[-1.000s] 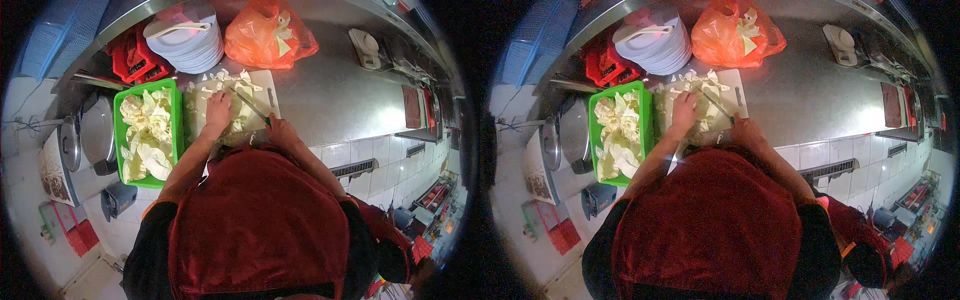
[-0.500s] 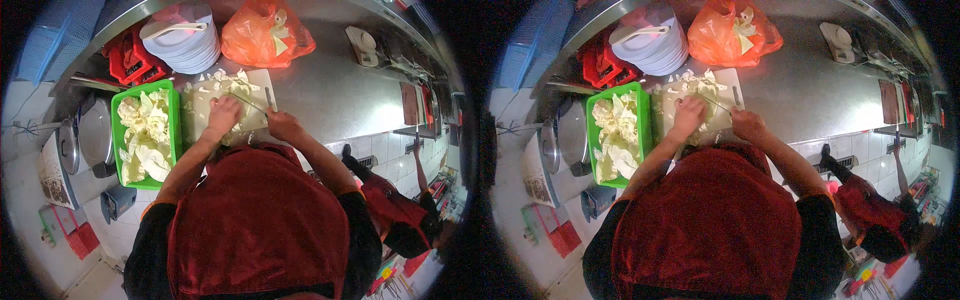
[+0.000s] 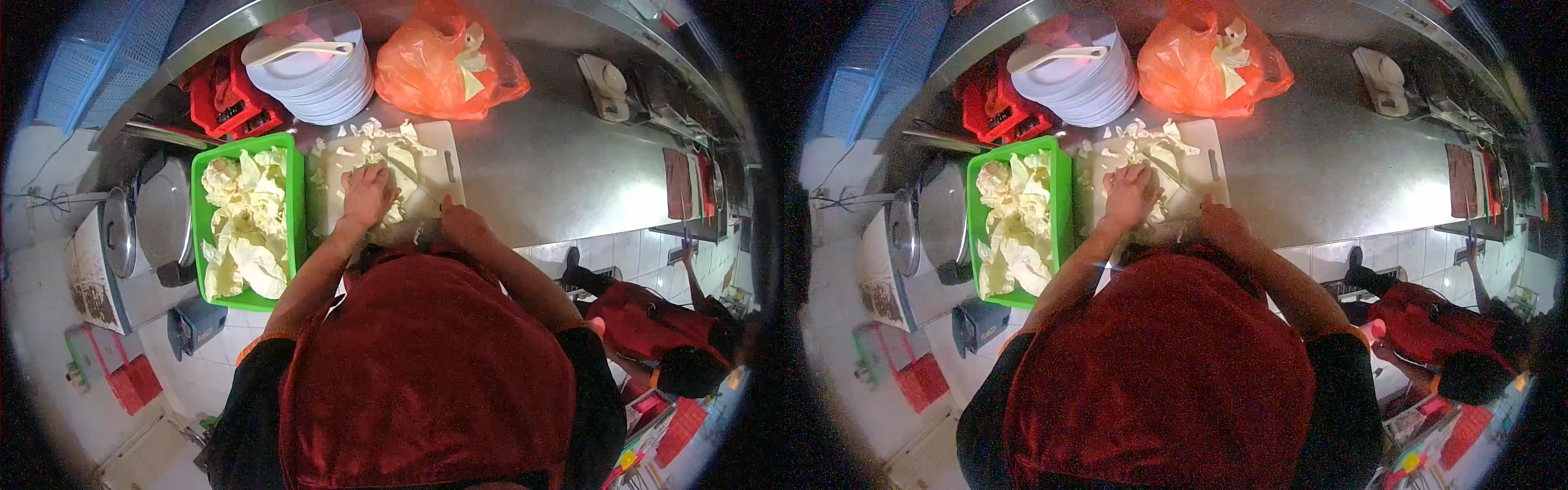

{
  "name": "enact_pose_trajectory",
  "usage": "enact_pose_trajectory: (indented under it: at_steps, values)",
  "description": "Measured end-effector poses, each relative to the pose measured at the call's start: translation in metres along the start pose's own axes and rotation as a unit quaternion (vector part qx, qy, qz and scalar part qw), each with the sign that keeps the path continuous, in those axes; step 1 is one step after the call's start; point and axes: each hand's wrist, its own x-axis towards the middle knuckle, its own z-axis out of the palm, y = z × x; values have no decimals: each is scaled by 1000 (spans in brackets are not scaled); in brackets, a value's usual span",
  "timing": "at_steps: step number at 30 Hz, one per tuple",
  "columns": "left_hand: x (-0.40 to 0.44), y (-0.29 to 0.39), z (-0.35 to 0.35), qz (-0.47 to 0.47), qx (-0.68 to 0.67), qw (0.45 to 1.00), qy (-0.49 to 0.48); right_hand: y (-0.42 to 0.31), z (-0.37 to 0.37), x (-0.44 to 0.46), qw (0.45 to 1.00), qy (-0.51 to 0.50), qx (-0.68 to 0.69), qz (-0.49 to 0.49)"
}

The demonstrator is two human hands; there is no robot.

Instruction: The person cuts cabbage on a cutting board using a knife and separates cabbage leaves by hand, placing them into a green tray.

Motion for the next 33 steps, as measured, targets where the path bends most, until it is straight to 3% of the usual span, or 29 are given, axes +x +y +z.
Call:
enact_pose_trajectory:
  at_steps: [8,13,17,20,22,28,33]
  values:
    - [0,0,6,3,29,1000,6,-2,1,7,997,-53,23,56]
    - [-3,-1,10,-9,31,999,1,7,30,30,998,61,16,1]
    - [-5,-2,15,-7,36,999,7,-4,35,61,994,75,79,32]
    - [-3,6,3,-60,29,998,-17,-4,25,62,986,150,52,-41]
    - [-4,10,-1,-162,70,983,-52,-5,0,39,981,151,114,-49]
    - [35,14,-13,-132,-7,991,-10,48,-16,-6,942,230,239,-50]
    - [79,5,13,-144,-42,989,-20,67,-8,-21,938,268,222,-6]
